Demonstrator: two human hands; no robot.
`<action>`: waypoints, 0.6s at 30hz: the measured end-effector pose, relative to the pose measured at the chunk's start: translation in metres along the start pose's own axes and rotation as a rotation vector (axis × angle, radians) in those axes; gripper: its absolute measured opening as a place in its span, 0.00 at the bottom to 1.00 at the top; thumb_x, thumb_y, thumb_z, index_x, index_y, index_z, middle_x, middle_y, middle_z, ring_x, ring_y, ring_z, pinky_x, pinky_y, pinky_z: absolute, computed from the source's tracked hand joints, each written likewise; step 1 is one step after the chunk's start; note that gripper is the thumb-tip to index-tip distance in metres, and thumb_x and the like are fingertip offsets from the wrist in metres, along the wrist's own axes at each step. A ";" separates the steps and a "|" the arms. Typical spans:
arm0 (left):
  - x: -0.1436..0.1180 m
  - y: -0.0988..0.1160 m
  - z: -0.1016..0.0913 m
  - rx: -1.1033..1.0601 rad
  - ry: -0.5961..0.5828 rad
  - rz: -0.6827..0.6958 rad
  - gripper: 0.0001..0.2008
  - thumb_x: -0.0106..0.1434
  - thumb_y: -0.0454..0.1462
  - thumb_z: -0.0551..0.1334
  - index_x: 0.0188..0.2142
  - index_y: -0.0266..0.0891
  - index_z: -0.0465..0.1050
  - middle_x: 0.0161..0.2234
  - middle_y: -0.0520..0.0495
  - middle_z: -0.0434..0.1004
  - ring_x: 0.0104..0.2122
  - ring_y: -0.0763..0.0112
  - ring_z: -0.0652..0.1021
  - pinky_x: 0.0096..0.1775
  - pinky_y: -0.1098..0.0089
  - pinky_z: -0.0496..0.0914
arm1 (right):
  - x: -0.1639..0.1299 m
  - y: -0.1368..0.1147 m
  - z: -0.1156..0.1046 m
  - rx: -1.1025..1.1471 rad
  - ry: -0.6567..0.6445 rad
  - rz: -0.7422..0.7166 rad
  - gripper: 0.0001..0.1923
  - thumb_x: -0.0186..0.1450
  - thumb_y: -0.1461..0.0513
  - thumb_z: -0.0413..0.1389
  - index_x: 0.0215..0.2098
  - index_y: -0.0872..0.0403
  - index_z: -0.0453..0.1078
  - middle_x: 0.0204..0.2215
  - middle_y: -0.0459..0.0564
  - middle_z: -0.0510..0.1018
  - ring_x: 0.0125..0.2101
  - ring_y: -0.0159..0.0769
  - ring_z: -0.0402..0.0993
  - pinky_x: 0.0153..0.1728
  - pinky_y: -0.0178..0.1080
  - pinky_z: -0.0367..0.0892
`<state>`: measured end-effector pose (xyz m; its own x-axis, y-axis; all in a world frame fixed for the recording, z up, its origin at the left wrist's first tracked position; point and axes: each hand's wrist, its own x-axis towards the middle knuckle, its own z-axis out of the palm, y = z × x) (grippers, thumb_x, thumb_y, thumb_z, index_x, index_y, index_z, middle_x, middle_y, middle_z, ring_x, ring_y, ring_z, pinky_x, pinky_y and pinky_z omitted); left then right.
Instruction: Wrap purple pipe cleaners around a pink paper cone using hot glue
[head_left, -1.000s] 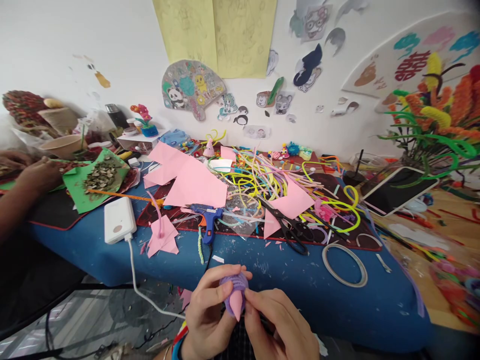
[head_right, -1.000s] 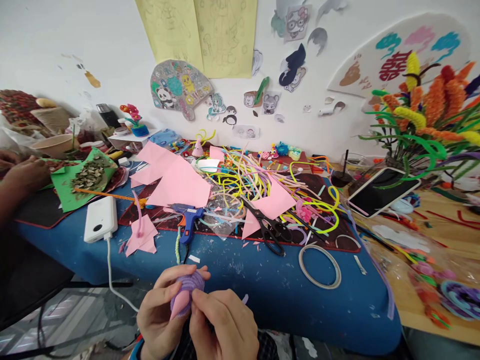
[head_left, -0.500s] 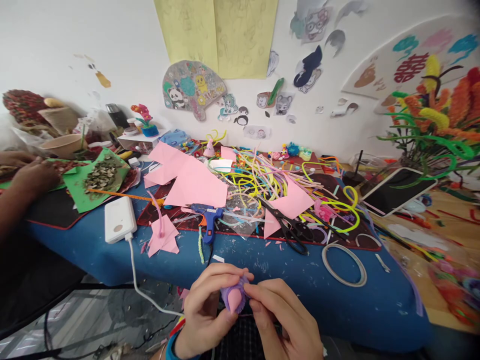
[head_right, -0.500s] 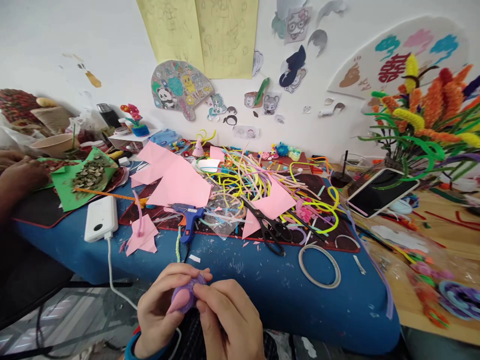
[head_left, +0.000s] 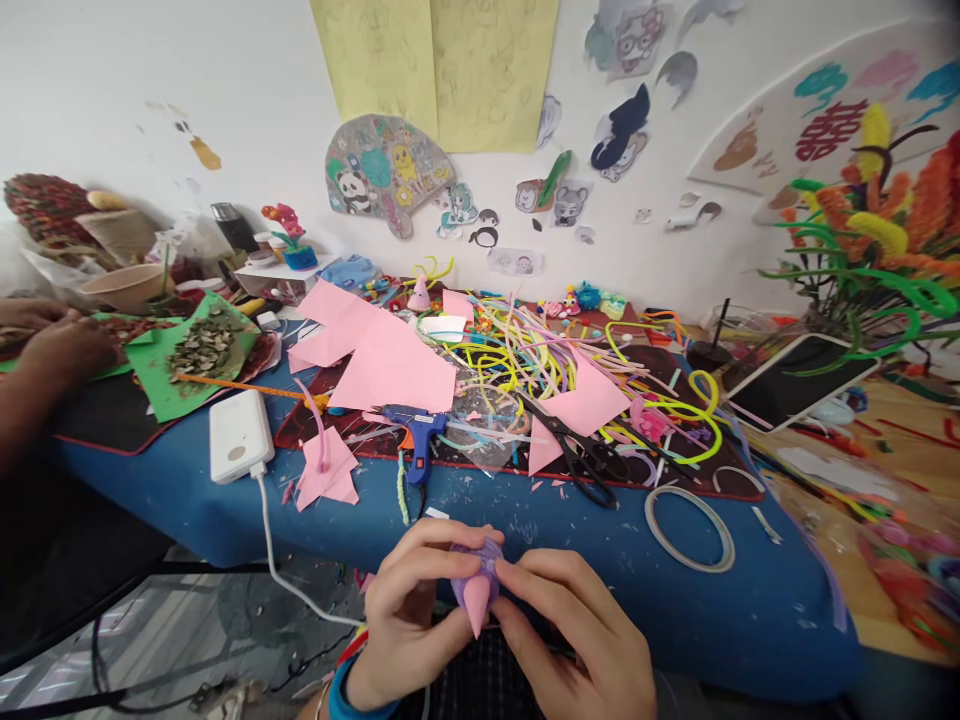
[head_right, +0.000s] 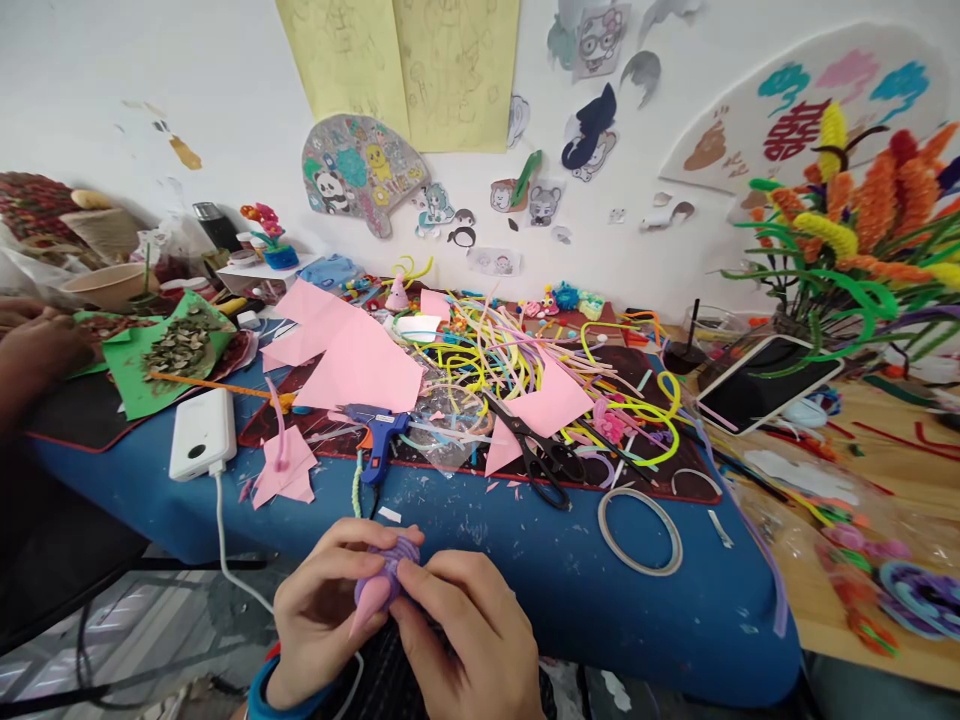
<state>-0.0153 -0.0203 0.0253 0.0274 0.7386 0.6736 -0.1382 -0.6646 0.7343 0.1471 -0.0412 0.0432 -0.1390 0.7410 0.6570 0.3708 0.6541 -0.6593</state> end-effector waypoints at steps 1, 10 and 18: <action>-0.001 0.000 0.000 -0.005 0.005 -0.011 0.14 0.64 0.30 0.70 0.49 0.41 0.80 0.45 0.44 0.81 0.44 0.60 0.85 0.49 0.59 0.82 | -0.001 0.000 0.001 0.000 0.004 -0.006 0.12 0.70 0.69 0.59 0.50 0.52 0.76 0.36 0.50 0.82 0.35 0.34 0.81 0.38 0.34 0.79; -0.008 -0.004 -0.004 0.012 -0.007 -0.039 0.18 0.64 0.33 0.71 0.53 0.47 0.79 0.48 0.44 0.81 0.47 0.57 0.85 0.47 0.61 0.83 | -0.004 0.001 0.004 -0.015 0.044 -0.034 0.12 0.72 0.68 0.57 0.50 0.52 0.77 0.34 0.50 0.81 0.33 0.34 0.80 0.36 0.35 0.78; -0.010 -0.004 -0.007 -0.004 -0.039 -0.043 0.15 0.70 0.35 0.64 0.55 0.46 0.79 0.51 0.43 0.80 0.49 0.58 0.84 0.49 0.61 0.81 | 0.002 0.000 -0.005 -0.047 -0.026 -0.059 0.11 0.69 0.70 0.60 0.48 0.55 0.76 0.35 0.51 0.81 0.35 0.34 0.81 0.38 0.33 0.78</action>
<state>-0.0221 -0.0246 0.0147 0.0721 0.7613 0.6444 -0.1399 -0.6319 0.7623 0.1512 -0.0403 0.0465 -0.1857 0.7053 0.6841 0.4035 0.6896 -0.6014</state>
